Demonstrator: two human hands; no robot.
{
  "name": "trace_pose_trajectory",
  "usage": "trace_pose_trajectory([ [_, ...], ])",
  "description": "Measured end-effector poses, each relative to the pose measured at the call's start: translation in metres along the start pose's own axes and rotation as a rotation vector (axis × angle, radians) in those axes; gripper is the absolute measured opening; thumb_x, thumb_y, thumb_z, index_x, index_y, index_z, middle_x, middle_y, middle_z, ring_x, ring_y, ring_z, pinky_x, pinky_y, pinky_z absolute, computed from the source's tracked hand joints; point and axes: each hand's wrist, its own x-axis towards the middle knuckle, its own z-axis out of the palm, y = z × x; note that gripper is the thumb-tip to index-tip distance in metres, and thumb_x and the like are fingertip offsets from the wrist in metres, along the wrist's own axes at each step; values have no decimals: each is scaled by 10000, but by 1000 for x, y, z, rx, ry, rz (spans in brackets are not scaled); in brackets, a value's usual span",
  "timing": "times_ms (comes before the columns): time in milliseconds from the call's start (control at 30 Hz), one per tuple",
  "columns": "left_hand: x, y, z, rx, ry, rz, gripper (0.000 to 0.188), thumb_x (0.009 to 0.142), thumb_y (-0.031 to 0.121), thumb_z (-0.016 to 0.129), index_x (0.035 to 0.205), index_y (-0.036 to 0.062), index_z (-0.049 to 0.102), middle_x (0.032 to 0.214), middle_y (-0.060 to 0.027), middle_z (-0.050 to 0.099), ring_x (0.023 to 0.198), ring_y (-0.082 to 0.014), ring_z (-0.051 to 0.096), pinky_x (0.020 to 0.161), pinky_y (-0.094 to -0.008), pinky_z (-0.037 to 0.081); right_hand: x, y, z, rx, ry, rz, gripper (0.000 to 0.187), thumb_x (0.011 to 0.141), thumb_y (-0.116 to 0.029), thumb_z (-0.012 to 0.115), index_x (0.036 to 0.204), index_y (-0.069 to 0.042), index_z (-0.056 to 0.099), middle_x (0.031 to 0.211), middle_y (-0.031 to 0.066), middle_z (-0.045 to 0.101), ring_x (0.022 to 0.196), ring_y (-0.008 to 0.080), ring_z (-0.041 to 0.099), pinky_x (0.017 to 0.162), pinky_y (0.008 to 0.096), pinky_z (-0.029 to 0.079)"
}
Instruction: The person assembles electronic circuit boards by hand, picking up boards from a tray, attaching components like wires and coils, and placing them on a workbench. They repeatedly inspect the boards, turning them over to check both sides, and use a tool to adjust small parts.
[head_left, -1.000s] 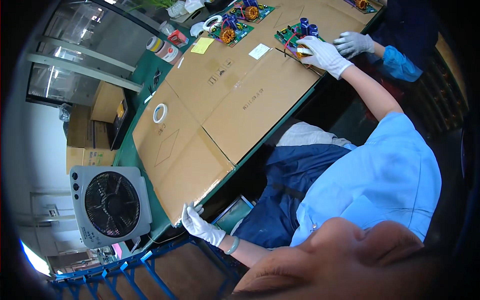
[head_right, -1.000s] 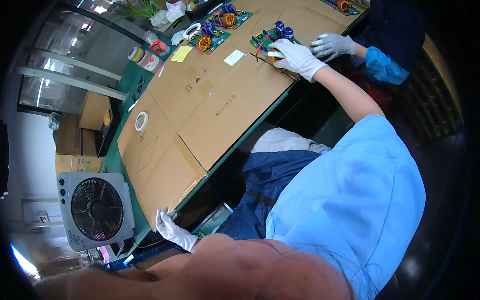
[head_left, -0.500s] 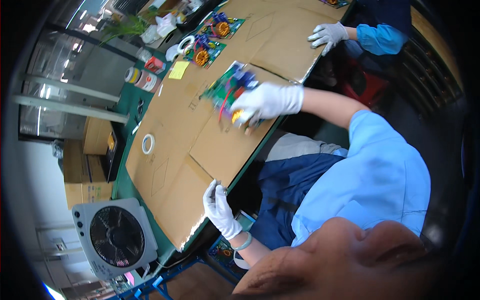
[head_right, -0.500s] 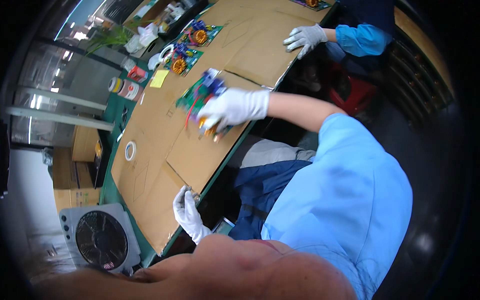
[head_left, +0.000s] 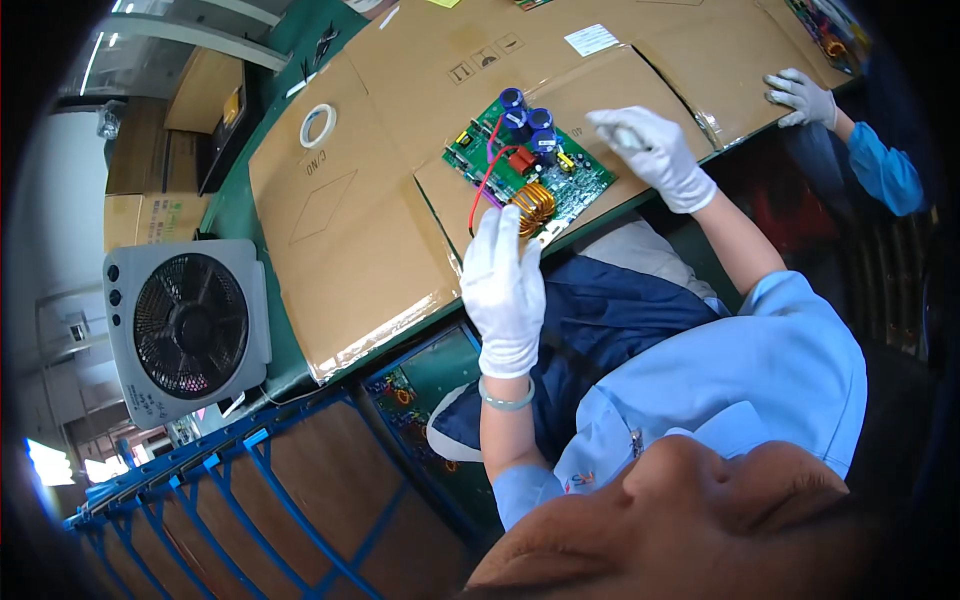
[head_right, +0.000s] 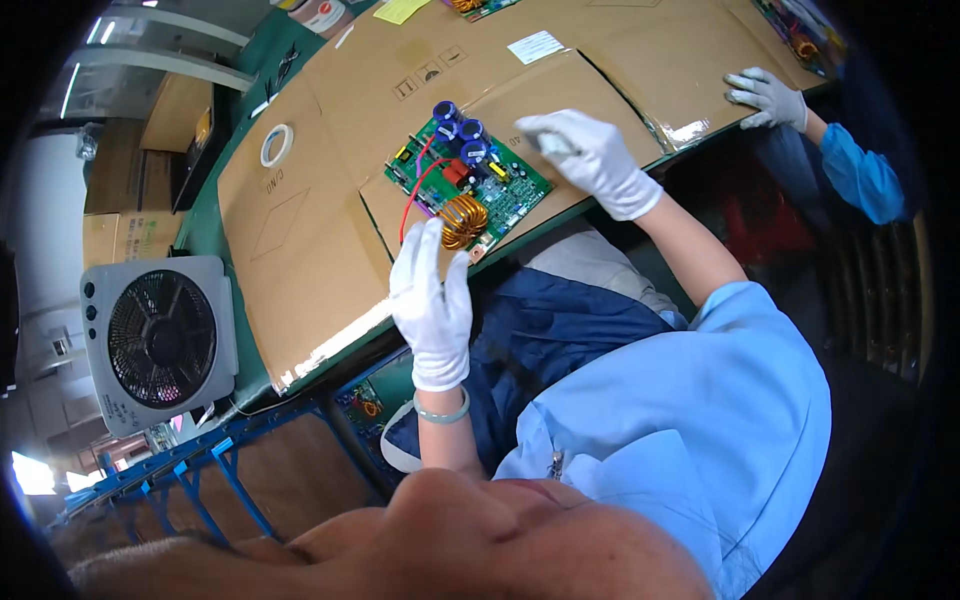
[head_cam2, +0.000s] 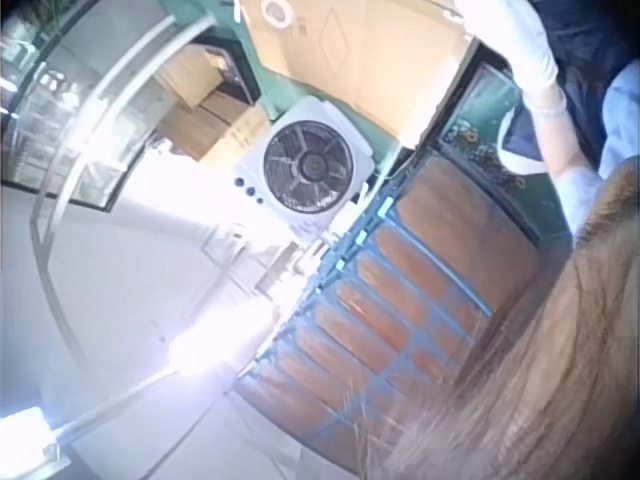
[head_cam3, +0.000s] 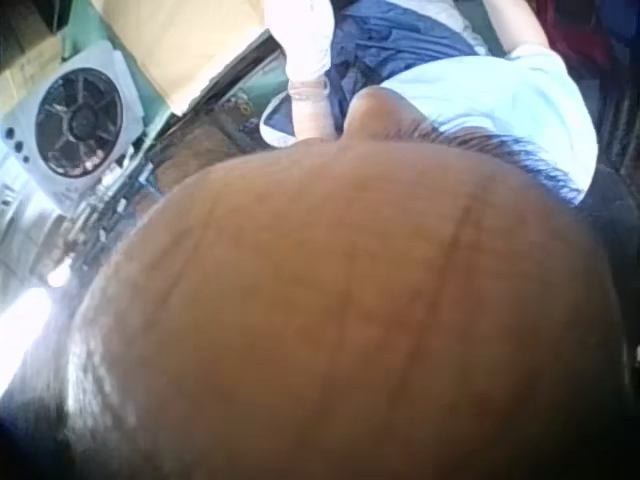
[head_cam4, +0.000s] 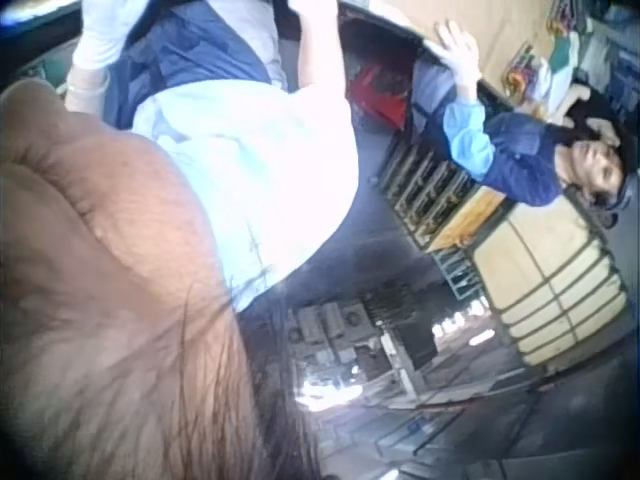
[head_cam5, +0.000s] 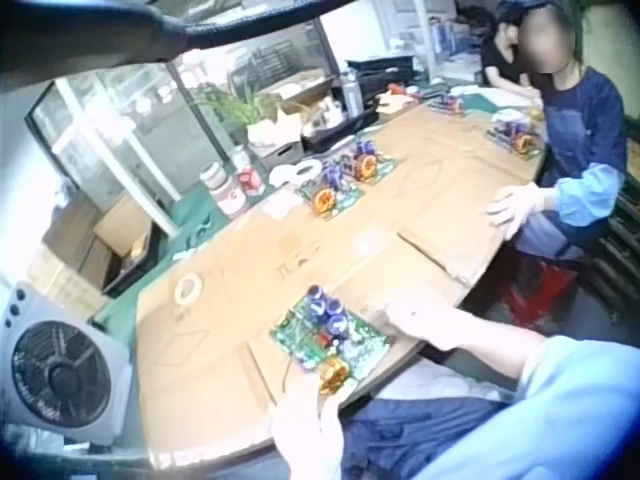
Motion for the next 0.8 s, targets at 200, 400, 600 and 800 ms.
trace_pose_trajectory([
  [200, 7, 8, 25, 51, -11, 65, 506, 804, 83, 800, 1279, 9, 638, 1254, -245, 646, 1061, -405, 646, 907, -454, 525, -14, 23, 3, -195, 52, 207, 268, 848, -82, 747, 1112, -53, 716, 1056, 131, 731, 952, 312, 705, 817, 337, 570],
  [400, 4, 10, 30, 58, -37, 11, 508, 804, 96, 806, 1275, 8, 641, 1274, -249, 639, 1083, -411, 640, 929, -460, 517, -15, 24, 1, -213, 19, 177, 232, 849, -78, 732, 1081, -66, 722, 1049, 114, 739, 948, 304, 710, 814, 344, 574],
  [600, 5, 11, 28, 58, -56, -22, 513, 794, 101, 813, 1269, 6, 644, 1266, -247, 644, 1097, -414, 636, 950, -467, 506, -13, 20, 3, -249, 9, 157, 252, 823, -56, 727, 1074, -77, 725, 1055, 104, 741, 946, 299, 713, 804, 344, 579],
  [800, 3, 7, 27, 40, -45, -38, 532, 771, 80, 820, 1266, -1, 642, 1261, -250, 645, 1093, -421, 635, 959, -469, 502, -11, 17, 8, -265, -19, 147, 282, 829, -2, 674, 1108, -22, 712, 1023, 147, 719, 935, 320, 702, 810, 333, 557],
])
